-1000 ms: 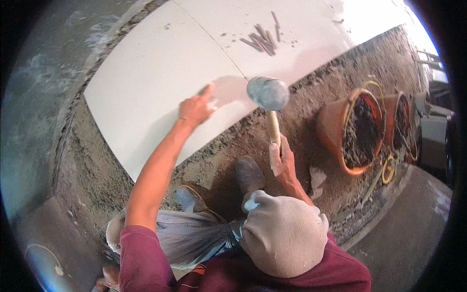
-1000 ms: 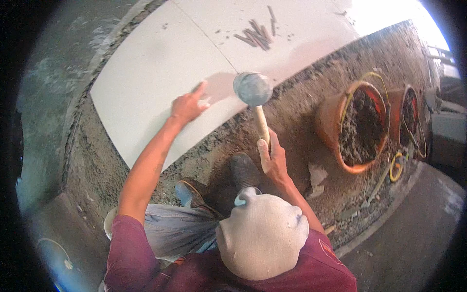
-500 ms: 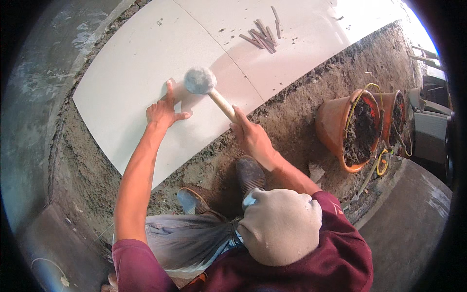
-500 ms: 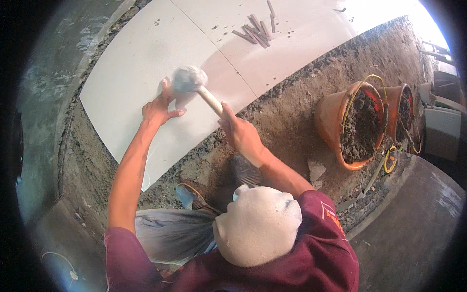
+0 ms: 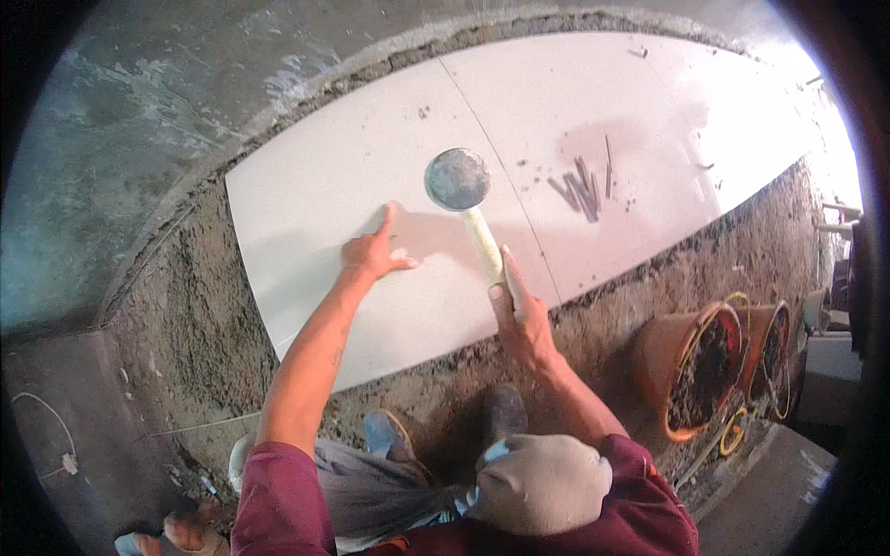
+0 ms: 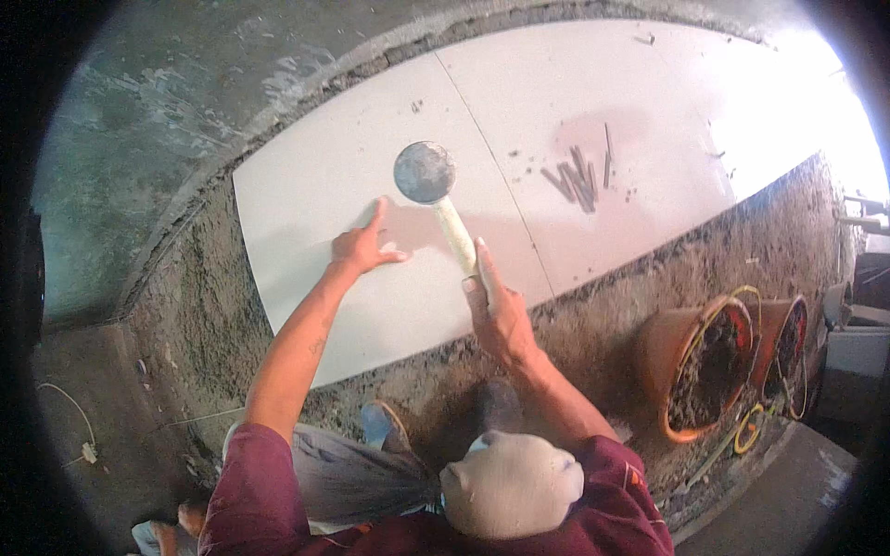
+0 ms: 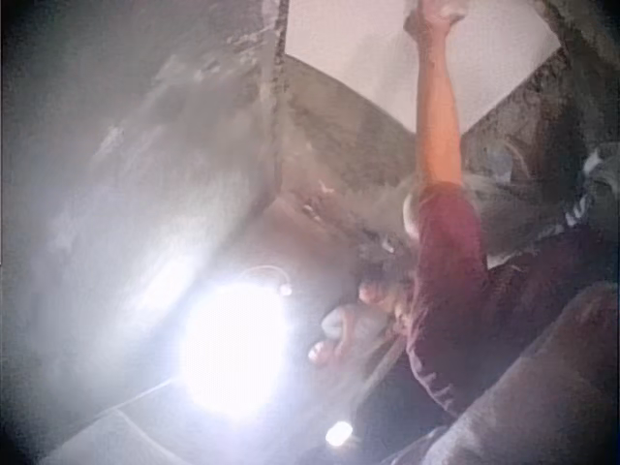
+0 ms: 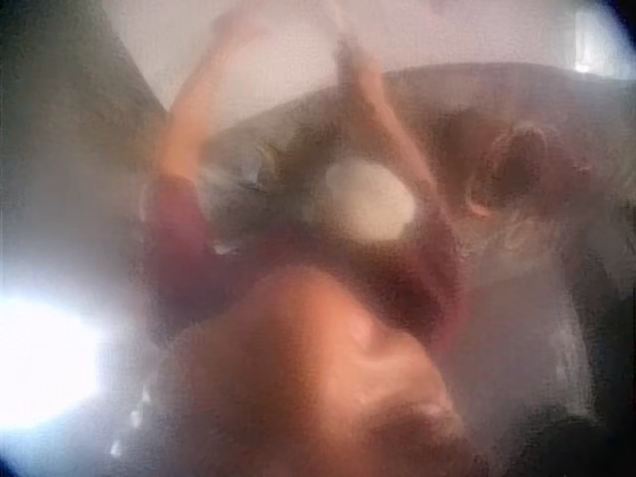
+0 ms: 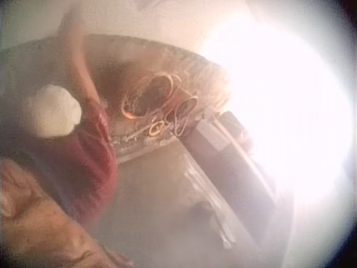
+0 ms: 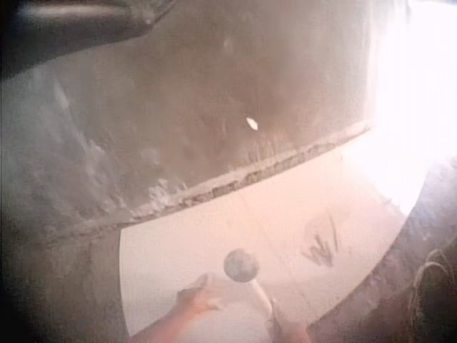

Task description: The person kneels on the floor and uses a rubber mallet to tap a white tile into place on a bed of mortar. They then use a trowel to apply mortar into the gaps between tiles and insert plastic spacers to maintain alignment.

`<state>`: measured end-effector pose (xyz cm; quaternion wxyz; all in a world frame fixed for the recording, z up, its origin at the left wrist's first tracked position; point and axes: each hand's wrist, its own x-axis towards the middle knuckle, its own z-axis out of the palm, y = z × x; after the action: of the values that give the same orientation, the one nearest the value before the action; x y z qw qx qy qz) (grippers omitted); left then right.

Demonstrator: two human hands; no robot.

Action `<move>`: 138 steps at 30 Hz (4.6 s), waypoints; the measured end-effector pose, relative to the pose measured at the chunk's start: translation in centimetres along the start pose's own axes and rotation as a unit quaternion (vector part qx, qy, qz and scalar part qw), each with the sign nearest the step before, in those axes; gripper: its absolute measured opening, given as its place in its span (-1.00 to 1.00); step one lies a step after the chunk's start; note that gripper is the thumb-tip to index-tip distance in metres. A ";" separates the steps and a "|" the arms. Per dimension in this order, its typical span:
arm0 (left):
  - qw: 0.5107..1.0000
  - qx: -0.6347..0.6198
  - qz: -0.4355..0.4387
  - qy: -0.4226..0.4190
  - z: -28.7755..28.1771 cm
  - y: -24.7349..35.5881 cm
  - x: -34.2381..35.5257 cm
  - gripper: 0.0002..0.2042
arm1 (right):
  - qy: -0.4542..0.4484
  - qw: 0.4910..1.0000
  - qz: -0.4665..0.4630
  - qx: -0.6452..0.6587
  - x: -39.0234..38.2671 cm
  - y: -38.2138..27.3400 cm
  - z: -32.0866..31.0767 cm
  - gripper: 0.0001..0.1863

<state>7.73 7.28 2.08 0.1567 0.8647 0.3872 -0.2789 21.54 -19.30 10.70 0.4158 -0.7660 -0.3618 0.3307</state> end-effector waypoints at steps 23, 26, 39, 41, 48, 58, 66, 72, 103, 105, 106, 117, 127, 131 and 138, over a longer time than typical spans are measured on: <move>0.996 0.041 -0.057 0.061 -1.4 -4.9 4.4 0.23 | -0.052 0.998 0.044 -0.010 -0.2 0.4 3.4 -0.31; 0.996 0.048 0.046 0.059 0.2 -4.0 2.0 0.20 | 0.031 0.992 -0.103 0.062 -3.3 0.3 3.3 -0.29; 0.987 0.053 0.133 0.076 4.8 6.9 -6.5 -0.08 | 0.152 0.984 0.028 0.084 -15.7 6.8 -1.1 -0.57; 0.968 0.032 0.225 0.112 6.4 12.9 -7.7 -0.24 | 0.217 0.972 0.078 0.051 -19.7 9.2 -1.5 -0.60; 0.950 0.110 0.277 0.087 8.5 24.7 -7.5 -0.38 | 0.296 0.869 0.372 -0.135 -30.9 16.5 -3.0 -0.55; 0.934 -0.051 0.354 0.000 9.2 23.9 -12.6 -0.46 | 0.308 0.939 0.099 -0.117 -20.8 14.6 -3.4 -0.64; 0.624 -0.777 0.049 -0.067 9.6 23.2 -12.9 -0.73 | 0.117 0.896 0.204 0.376 -9.0 9.2 -1.3 -0.60; 0.548 -0.833 0.066 0.026 7.9 22.9 -13.1 -0.77 | 0.096 0.972 0.167 0.134 -7.2 7.1 -1.0 -0.74; 0.556 -0.825 0.105 -0.004 8.9 20.2 -13.9 -0.81 | 0.160 0.982 -0.029 0.093 -7.4 6.1 -1.9 -0.86; 0.547 -0.830 0.105 0.006 8.6 19.9 -14.1 -0.82 | 0.155 0.981 0.029 0.116 -7.3 5.6 -2.1 -0.86; 0.550 -0.829 0.101 0.008 8.4 19.8 -14.2 -0.82 | 0.153 0.981 0.043 0.112 -7.2 5.5 -2.2 -0.85; 0.616 -0.781 0.100 -0.014 7.8 19.3 -14.3 -0.81 | 0.099 0.987 0.088 0.088 -6.8 6.2 -3.4 -0.74; 0.820 -0.549 0.129 0.103 9.7 19.3 -13.2 -0.78 | 0.103 0.984 0.121 0.082 -8.0 7.7 -1.9 -0.78; 0.793 -0.582 0.152 0.091 10.4 19.4 -12.7 -0.80 | 0.145 0.983 0.067 0.091 -7.9 8.3 -1.5 -0.78; 0.904 -0.308 0.183 0.233 10.3 18.4 -8.2 -0.55 | 0.177 0.973 0.115 -0.092 -2.6 12.3 -3.9 -0.75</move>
<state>13.49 -14.52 -0.17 0.3687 0.8694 0.3143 0.0970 26.75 -27.85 2.21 0.3602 -0.8838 -0.2206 0.2013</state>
